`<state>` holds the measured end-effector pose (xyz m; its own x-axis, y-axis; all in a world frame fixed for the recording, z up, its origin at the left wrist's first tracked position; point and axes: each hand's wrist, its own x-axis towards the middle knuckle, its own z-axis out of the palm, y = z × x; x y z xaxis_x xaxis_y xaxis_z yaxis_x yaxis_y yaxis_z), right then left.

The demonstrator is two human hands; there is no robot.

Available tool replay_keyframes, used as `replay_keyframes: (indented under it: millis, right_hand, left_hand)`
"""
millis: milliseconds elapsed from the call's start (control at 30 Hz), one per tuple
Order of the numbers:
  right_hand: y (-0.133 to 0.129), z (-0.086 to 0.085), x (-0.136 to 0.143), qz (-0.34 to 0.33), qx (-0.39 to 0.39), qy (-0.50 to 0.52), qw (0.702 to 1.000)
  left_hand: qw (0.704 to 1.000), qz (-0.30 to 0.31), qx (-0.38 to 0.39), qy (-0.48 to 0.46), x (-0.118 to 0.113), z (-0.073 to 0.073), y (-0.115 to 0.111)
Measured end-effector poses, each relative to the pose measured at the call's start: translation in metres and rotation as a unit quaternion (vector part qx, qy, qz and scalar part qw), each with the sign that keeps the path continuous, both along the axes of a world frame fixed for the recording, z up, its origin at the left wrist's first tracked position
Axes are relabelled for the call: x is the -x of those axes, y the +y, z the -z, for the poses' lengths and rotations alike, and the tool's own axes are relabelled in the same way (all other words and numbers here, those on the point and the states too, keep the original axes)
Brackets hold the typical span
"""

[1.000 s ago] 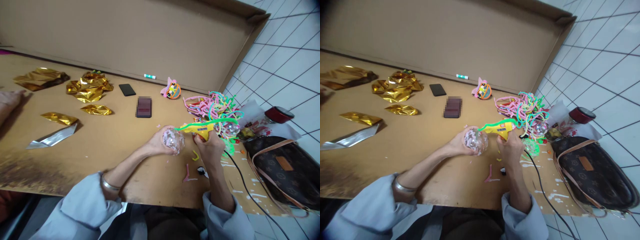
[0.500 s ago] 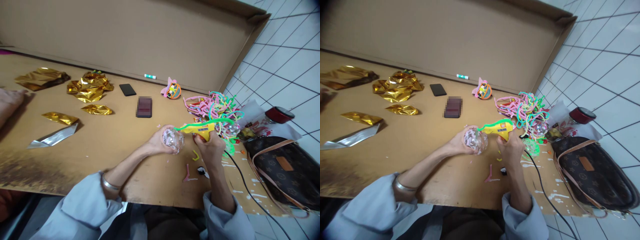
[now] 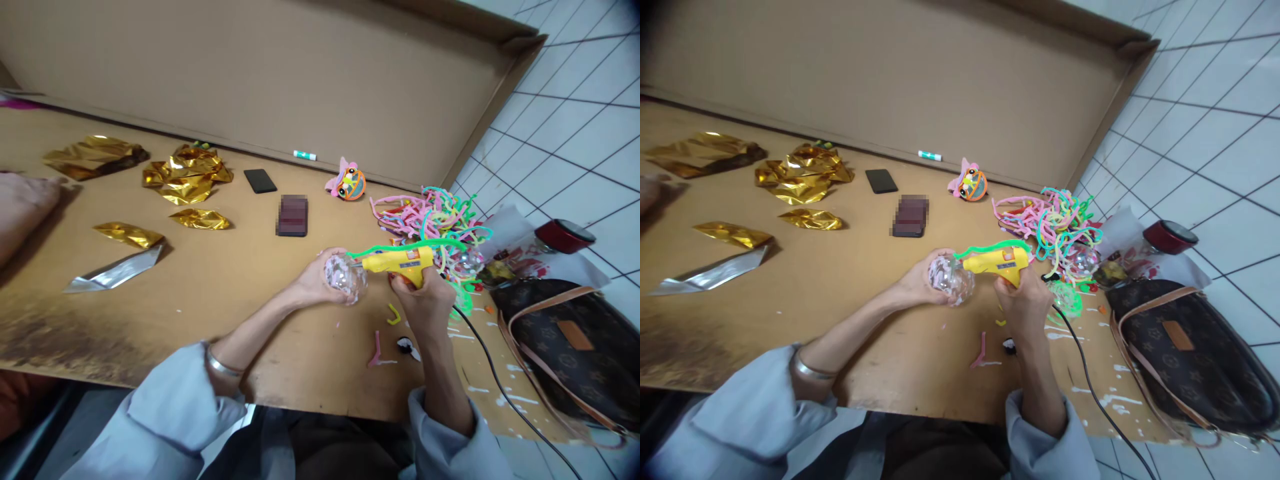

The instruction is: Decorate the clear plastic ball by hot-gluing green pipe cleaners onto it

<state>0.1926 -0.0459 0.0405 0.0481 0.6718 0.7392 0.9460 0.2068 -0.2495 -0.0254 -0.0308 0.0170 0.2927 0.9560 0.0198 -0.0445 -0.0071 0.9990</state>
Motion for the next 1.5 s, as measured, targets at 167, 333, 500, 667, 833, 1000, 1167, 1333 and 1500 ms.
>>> replay_keyframes:
  millis: [167, 333, 500, 667, 833, 1000, 1167, 1333, 1500]
  right_hand:
    - [0.0005, 0.0018, 0.0000, 0.013, -0.013, -0.007, 1.000]
    - [0.0017, 0.0029, -0.0001, 0.024, -0.017, 0.002, 1.000]
    - [0.0008, 0.0028, -0.0011, 0.020, 0.011, 0.020, 1.000]
    - [0.0004, 0.0020, -0.0018, 0.034, 0.028, 0.017, 0.999]
    - [0.0019, 0.0041, -0.0033, 0.042, 0.031, 0.001, 0.999]
    - [0.0024, 0.0044, -0.0030, 0.047, 0.034, 0.005, 0.998]
    - [0.0023, 0.0038, -0.0039, 0.038, 0.033, 0.004, 0.999]
    - [-0.0002, 0.0015, -0.0020, 0.027, 0.029, 0.018, 0.999]
    - [-0.0005, -0.0003, -0.0005, 0.021, 0.018, 0.014, 1.000]
  left_hand:
    - [1.000, -0.013, -0.009, 0.006, 0.0005, 0.0013, 0.0015]
    - [1.000, 0.009, -0.003, 0.001, -0.0004, 0.0025, -0.0004]
    - [1.000, 0.022, -0.019, 0.011, -0.0028, 0.0008, -0.0034]
    - [0.999, 0.026, -0.014, 0.019, -0.0030, -0.0004, -0.0045]
    - [0.999, 0.033, -0.003, 0.014, -0.0040, -0.0039, -0.0069]
    - [0.999, 0.028, -0.005, 0.029, -0.0042, -0.0073, -0.0075]
    - [0.999, 0.026, -0.005, 0.024, -0.0033, -0.0042, -0.0057]
    - [1.000, 0.025, -0.011, 0.004, -0.0020, 0.0000, -0.0034]
    - [1.000, 0.019, 0.004, -0.006, -0.0018, 0.0001, -0.0026]
